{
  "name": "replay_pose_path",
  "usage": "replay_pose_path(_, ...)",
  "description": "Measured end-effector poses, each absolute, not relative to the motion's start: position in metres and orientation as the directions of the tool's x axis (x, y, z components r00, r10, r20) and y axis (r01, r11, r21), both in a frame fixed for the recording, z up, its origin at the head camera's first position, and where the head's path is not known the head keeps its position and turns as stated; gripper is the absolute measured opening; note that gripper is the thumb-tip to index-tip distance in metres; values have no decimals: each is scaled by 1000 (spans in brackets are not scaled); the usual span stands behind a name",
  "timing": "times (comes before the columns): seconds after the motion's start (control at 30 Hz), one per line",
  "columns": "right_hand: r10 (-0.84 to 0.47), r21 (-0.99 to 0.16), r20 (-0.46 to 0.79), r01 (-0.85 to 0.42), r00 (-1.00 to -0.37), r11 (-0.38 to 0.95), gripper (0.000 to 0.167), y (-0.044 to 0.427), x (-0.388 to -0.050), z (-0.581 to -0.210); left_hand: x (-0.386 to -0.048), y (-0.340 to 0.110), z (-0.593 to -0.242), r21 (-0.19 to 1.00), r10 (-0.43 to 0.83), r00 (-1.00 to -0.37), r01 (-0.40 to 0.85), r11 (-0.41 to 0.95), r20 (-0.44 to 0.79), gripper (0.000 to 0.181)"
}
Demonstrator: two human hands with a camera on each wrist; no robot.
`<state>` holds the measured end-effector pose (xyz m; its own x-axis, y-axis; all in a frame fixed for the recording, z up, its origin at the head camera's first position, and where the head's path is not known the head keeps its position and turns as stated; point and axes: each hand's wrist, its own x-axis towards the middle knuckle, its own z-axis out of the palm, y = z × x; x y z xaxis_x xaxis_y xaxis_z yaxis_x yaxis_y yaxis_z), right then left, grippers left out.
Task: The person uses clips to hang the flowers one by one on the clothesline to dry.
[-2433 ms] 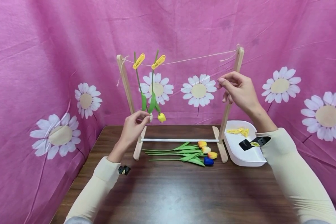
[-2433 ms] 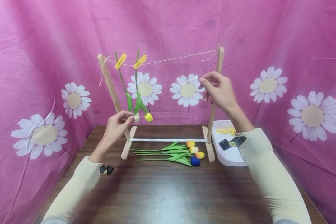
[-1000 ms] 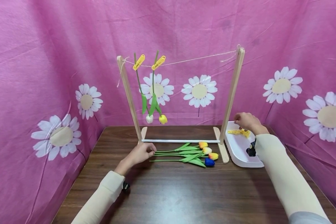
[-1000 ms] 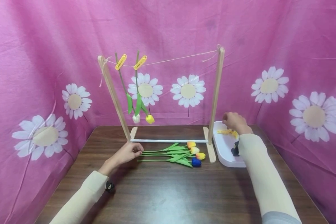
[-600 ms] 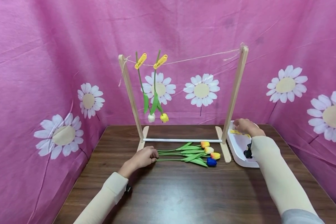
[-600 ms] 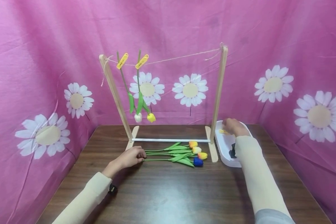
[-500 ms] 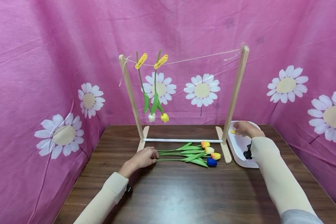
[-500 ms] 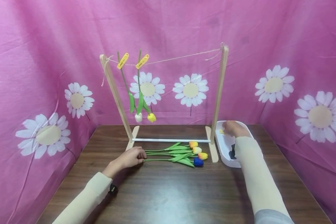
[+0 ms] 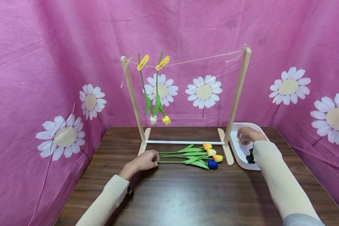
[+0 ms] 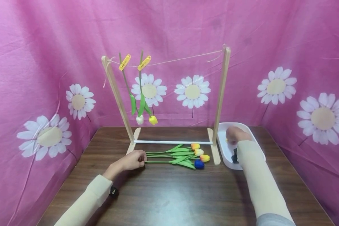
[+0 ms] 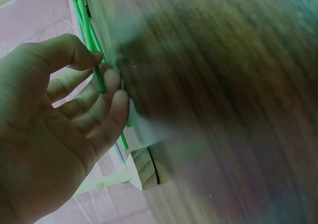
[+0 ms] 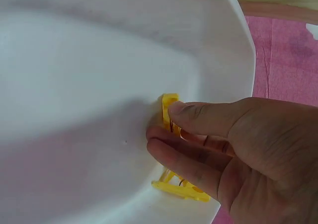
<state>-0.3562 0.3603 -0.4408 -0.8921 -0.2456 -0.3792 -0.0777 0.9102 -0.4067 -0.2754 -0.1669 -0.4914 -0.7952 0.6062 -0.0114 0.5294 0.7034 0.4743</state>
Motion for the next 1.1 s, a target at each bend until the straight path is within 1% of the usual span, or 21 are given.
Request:
replay_pose_path(0.1,-218,-412,-387,-44,-896,910,26,364,-355,-441,-276,-167,-492,503,614,-790,529,684,-4,10)
replay_pose_path(0.27,-167,-401,-411,13,-896,916,32,370,-354,-446,-277,-167,-496,520,648,-761,562,644,20,5)
replay_pose_path(0.43,-140,-366,-430,30,-892,930,21,375,-354,-448,-277,-167,-498,523,672,-741,574,630,5,6)
replay_pose_path(0.5,-141,-358,-425,24,-894,933,17,377,-354,-449,-277,-167,-498,528,675,-737,573,627,-1,6)
replay_pose_path(0.83,-157,-319,-385,-29,-910,947,18,379,-353,-451,-278,-169,-496,558,670,-742,550,621,-13,8)
replay_pose_path(0.97,-164,-302,-335,-59,-928,951,22,380,-353,-449,-278,-170,-495,576,660,-752,542,611,8,11)
replay_pose_path(1.1,-163,-255,-254,-96,-953,962,22,383,-357,-447,-277,-171,-491,634,621,-783,500,590,39,10)
